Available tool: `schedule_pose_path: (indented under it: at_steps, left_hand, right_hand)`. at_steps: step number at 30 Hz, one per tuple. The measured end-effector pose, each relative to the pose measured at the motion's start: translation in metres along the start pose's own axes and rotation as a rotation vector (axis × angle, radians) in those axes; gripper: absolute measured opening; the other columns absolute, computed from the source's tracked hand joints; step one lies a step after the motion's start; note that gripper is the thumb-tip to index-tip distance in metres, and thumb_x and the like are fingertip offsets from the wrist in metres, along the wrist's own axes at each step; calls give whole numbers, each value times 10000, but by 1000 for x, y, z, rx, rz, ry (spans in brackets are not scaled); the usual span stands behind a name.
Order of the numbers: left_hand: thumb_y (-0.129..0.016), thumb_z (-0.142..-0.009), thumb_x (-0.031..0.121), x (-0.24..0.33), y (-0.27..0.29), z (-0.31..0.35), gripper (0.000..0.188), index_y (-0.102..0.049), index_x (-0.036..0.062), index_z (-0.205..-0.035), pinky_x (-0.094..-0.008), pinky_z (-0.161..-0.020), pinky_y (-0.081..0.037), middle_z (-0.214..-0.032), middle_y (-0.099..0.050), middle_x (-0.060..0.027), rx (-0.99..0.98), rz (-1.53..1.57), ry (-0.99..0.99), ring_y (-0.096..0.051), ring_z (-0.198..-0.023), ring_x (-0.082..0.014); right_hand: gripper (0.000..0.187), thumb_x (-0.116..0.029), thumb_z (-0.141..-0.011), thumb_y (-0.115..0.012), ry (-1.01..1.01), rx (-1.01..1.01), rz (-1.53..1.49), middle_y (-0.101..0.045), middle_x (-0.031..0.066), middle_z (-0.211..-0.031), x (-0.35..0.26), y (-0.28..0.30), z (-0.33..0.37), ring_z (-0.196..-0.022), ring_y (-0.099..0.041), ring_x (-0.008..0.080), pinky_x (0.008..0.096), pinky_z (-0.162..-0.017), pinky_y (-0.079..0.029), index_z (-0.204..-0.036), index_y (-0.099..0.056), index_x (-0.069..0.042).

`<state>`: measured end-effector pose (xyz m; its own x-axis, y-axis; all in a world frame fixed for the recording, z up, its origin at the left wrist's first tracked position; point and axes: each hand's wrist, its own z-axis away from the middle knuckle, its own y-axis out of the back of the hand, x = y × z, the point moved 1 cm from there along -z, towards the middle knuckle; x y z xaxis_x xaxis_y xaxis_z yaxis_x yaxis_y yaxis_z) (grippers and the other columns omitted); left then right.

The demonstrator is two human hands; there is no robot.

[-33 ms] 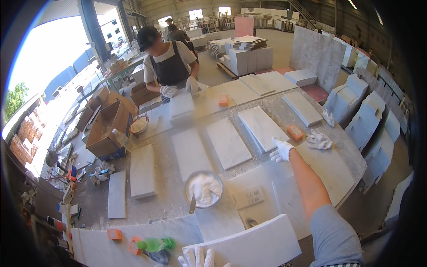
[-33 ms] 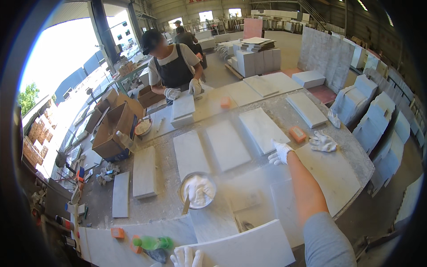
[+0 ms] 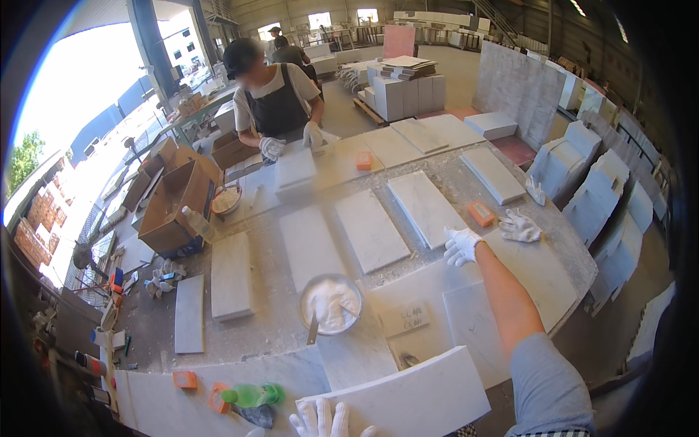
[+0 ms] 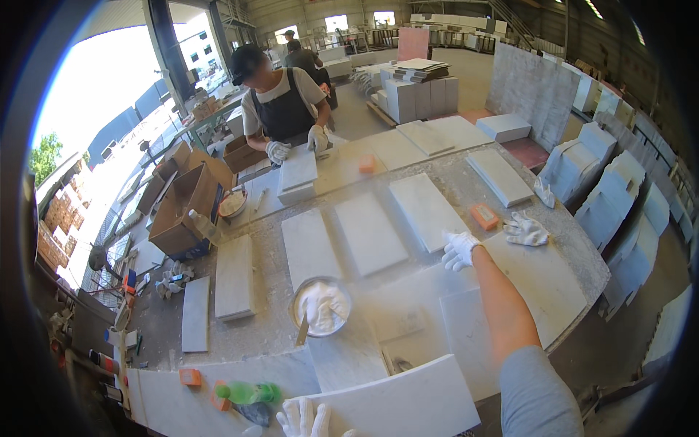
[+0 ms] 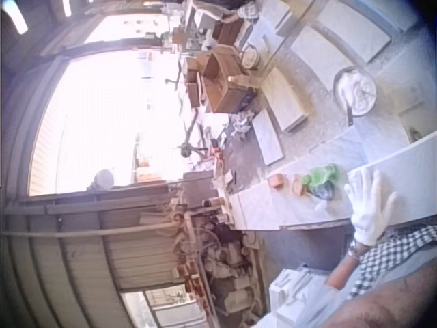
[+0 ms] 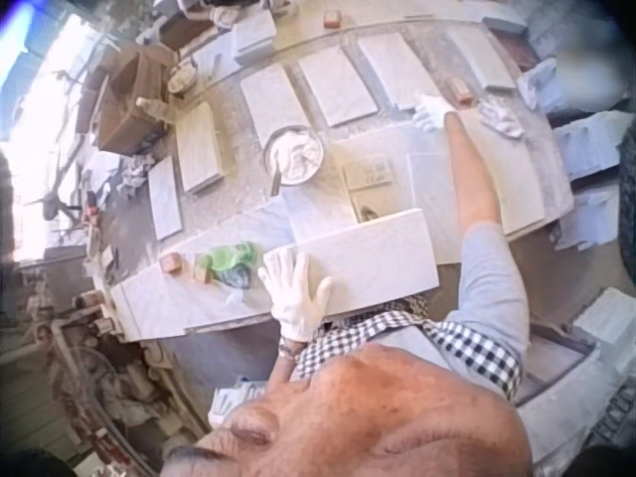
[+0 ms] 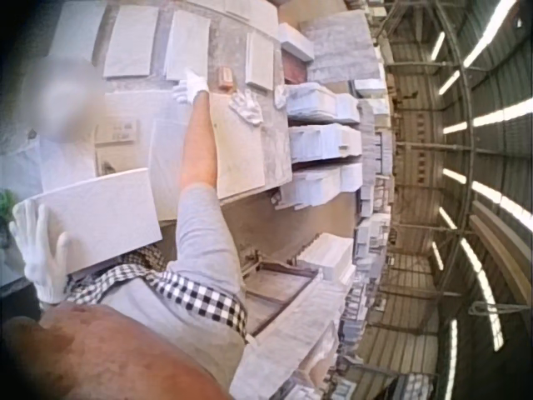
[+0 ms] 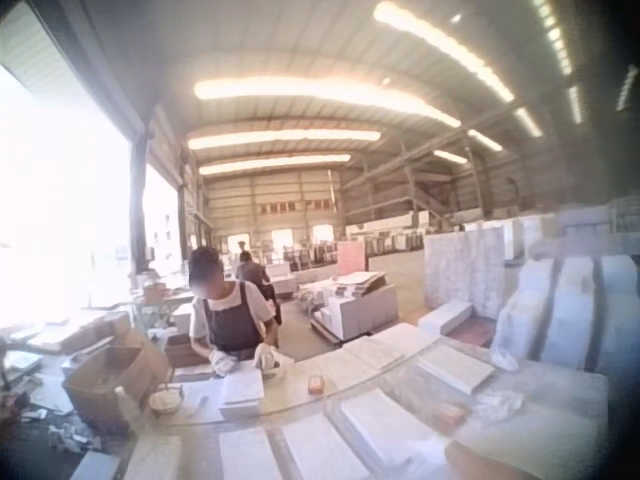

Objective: The person handles white rectangular tiles at a workbench, wiping surfaces with gloved hands and using a small metal scraper to remove residue. Tiles are turned over and stacked after treatment. A coworker performs similar finishing work across the table.

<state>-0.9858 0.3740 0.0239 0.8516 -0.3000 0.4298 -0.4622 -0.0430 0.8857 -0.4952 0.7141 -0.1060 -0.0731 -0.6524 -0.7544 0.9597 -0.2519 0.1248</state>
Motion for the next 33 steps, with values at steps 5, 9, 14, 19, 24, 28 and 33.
schedule_pose_path:
  at_steps: [5,9,14,19,24,28,33]
  left_hand:
    - [-809,-836,383,-2,0,0,730,-571,26,-1426,-685,-1229,-144,-1596,-415,-274,-46,-8,57,-246,-1531,-525]
    - [-690,-977,344,-10,-1,7,644,-514,-14,-1482,-528,-1253,-238,-1579,-449,-260,120,183,72,-343,-1512,-455]
    - [-497,-1105,307,-24,-6,24,541,-486,-63,-1499,-426,-1217,-330,-1545,-511,-228,454,926,349,-466,-1448,-340]
    - [-431,-1132,306,-44,-11,60,538,-471,-83,-1502,-391,-1201,-351,-1540,-521,-204,508,959,493,-487,-1428,-275]
    - [-434,-1129,320,-71,-13,100,543,-480,-76,-1499,-388,-1200,-351,-1536,-524,-205,522,966,570,-489,-1428,-278]
    - [-412,-1131,361,-81,-16,119,571,-475,-63,-1507,-399,-1199,-352,-1529,-526,-208,567,1014,620,-485,-1430,-290]
    - [-368,-1129,458,-90,-14,127,640,-440,-29,-1536,-465,-1213,-326,-1554,-489,-199,631,1160,614,-458,-1448,-315]
  right_hand:
    - [687,-598,-999,-581,187,47,260,-714,235,-1118,-4,25,98,-852,-744,402,496,-580,-605,-1351,-563,-8]
    - [750,-657,-996,-548,732,64,775,-707,254,-1196,16,10,213,-1089,-698,449,525,-872,-581,-1401,-569,-26]
    - [970,-745,-954,-502,1122,82,1118,-509,314,-1484,72,-24,352,-1397,-458,521,558,-1149,-389,-1516,-447,44]
    - [1131,-801,-902,-488,902,-86,1666,-223,346,-1651,120,-75,394,-1553,-138,540,718,-1190,-193,-1574,-302,90]
    - [1106,-748,-905,-529,816,30,1579,-140,345,-1677,104,-125,377,-1578,-81,498,694,-1224,-96,-1596,-260,73]
    - [1124,-804,-905,-454,983,-113,1615,-215,335,-1665,96,-219,390,-1575,-82,505,678,-1227,-79,-1585,-287,75]
    - [1042,-727,-837,-644,1455,-644,1413,-330,273,-1648,144,-322,453,-1549,-280,414,666,-1195,-188,-1543,-436,11]
